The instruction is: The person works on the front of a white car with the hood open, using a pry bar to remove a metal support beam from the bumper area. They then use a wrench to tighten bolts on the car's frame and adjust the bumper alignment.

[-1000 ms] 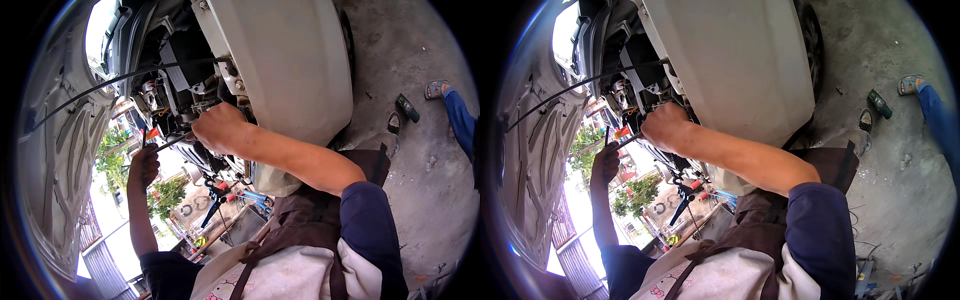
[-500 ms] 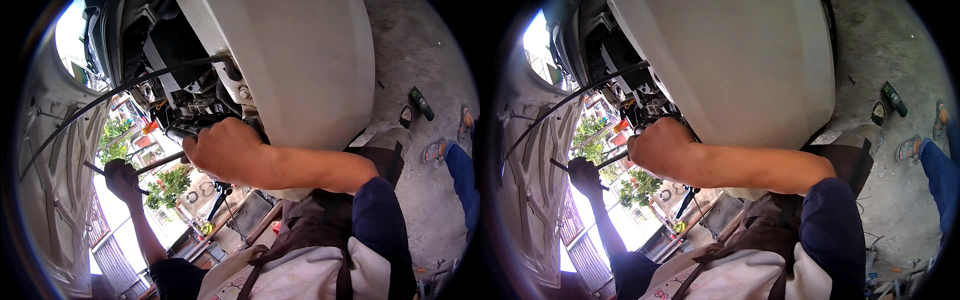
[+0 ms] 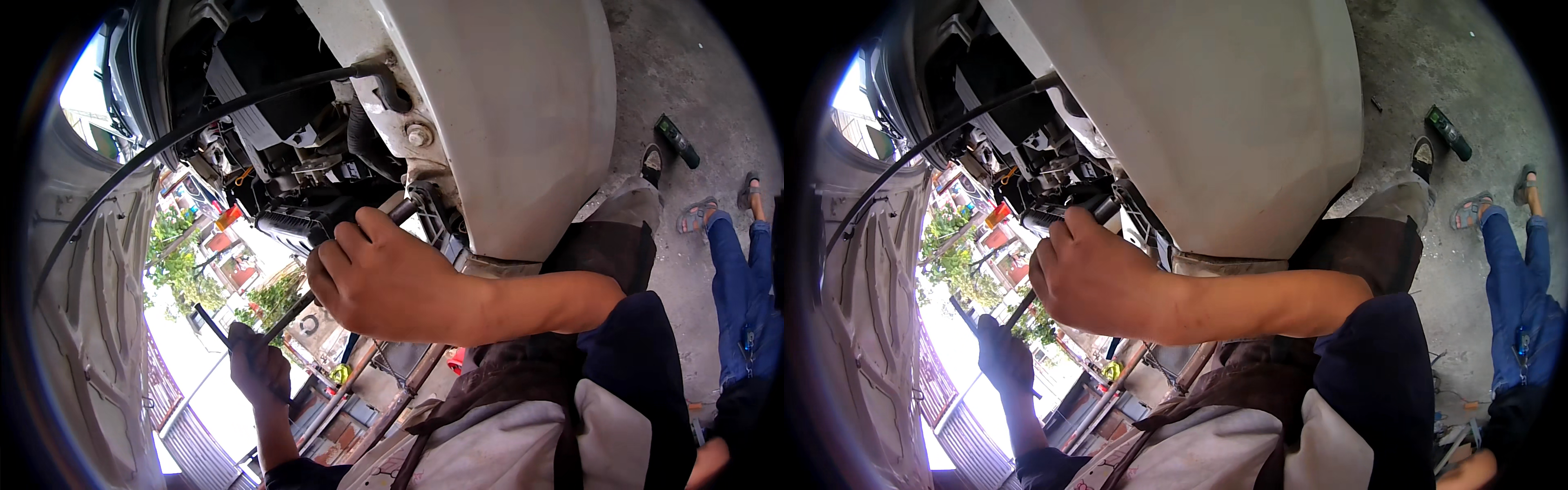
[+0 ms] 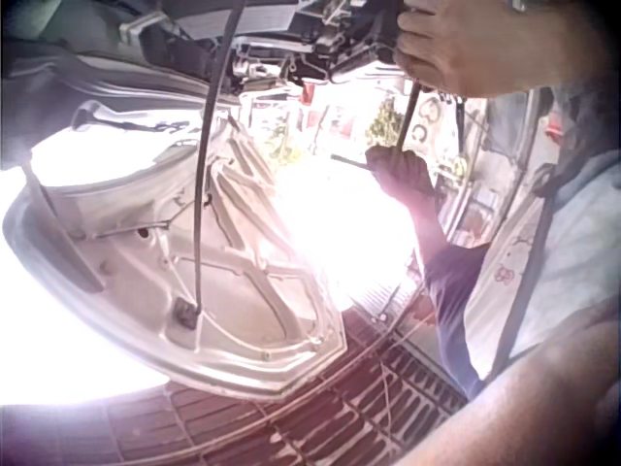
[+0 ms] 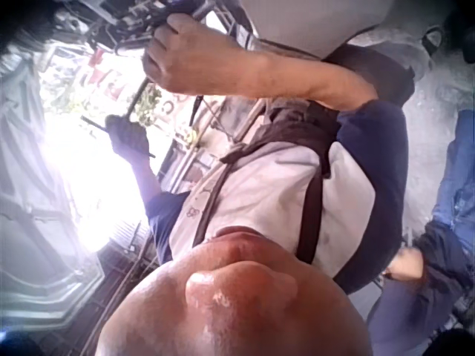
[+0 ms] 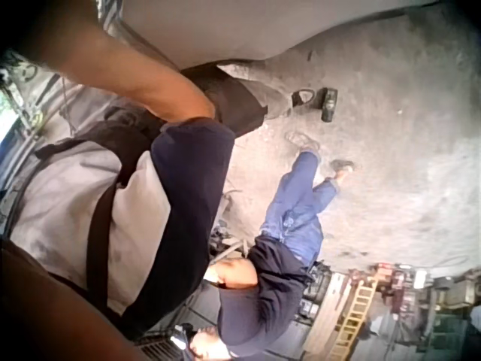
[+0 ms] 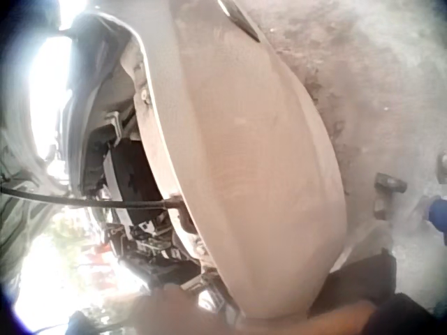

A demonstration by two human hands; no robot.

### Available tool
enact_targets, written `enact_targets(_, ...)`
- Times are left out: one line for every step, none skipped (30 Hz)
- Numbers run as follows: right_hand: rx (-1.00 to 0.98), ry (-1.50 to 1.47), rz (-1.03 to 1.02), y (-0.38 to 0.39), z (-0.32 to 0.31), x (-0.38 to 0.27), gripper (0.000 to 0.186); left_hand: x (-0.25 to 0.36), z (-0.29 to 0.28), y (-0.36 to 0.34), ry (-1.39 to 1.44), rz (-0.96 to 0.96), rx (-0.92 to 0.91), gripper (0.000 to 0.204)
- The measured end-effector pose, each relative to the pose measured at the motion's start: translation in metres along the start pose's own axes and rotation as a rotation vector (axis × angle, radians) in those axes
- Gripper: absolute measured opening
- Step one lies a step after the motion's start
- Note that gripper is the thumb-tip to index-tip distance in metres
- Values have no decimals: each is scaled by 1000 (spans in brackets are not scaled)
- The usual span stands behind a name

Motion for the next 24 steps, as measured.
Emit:
enact_targets(-17,-31,-11,-1,4,-2,14,-3,-1,2,47,-79,34,18)
enact_targets(-33,-64,-23,-2,7,-2,13,-3,3,8,94,-159,70,18)
enact_targets(-51,-97,-35,-3,9,-1,13,-3,4,12,142,-240,106,18)
enact_targets(-125,-147,-59,-5,13,0,13,0,12,15,152,-283,-9,21)
enact_targets(-181,-216,-61,-6,14,1,13,4,18,20,233,-343,-16,22)
enact_targets(-237,-286,-63,-7,15,2,13,10,27,24,314,-402,-23,22)
enact_targets(-288,-350,-65,-9,15,4,14,14,35,25,393,-455,-34,23)
enact_targets(-334,-393,-74,-11,15,6,16,15,25,26,230,-438,72,21)
enact_targets(-317,-392,-77,-13,13,7,17,23,27,24,210,-376,73,21)
enact_targets(-299,-396,-80,-13,12,8,18,32,31,23,187,-315,77,21)
enact_targets(-281,-399,-82,-14,10,9,19,40,34,21,163,-255,81,22)
enact_targets(-305,-402,-91,-14,12,9,19,42,33,18,146,-220,122,21)
enact_targets(-323,-403,-93,-15,12,11,19,40,31,15,91,-219,184,21)
enact_targets(-347,-405,-99,-15,13,11,19,30,26,14,42,-219,249,20)
enact_targets(-374,-404,-124,-15,16,9,19,20,19,11,-7,-218,313,20)
enact_targets(-405,-406,-149,-13,20,8,19,5,19,10,35,-241,240,18)
enact_targets(-440,-407,-175,-12,25,5,19,-7,23,10,181,-285,141,19)
enact_targets(-456,-411,-183,-11,28,3,20,-7,25,11,282,-329,72,20)
enact_targets(-437,-424,-149,-14,25,6,20,-6,25,10,386,-373,2,20)
enact_targets(-418,-437,-115,-15,21,9,20,-3,13,5,326,-384,102,19)
enact_targets(-399,-450,-81,-17,19,11,20,4,15,2,262,-372,83,19)
enact_targets(-378,-464,-54,-19,18,14,18,13,20,-1,194,-356,62,20)
enact_targets(-391,-460,-68,-18,18,13,18,21,22,-2,127,-344,46,20)
enact_targets(-404,-457,-83,-18,16,13,18,25,24,0,90,-316,157,20)
Point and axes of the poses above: each hand's wrist, its own y-axis away from the middle knuckle, its own z-axis out of the palm, x = y × z, the point moved 8 cm from there along -y, towards the middle knuckle, and after that the axes turned 5 degrees about -y, right-handed, at the moved point
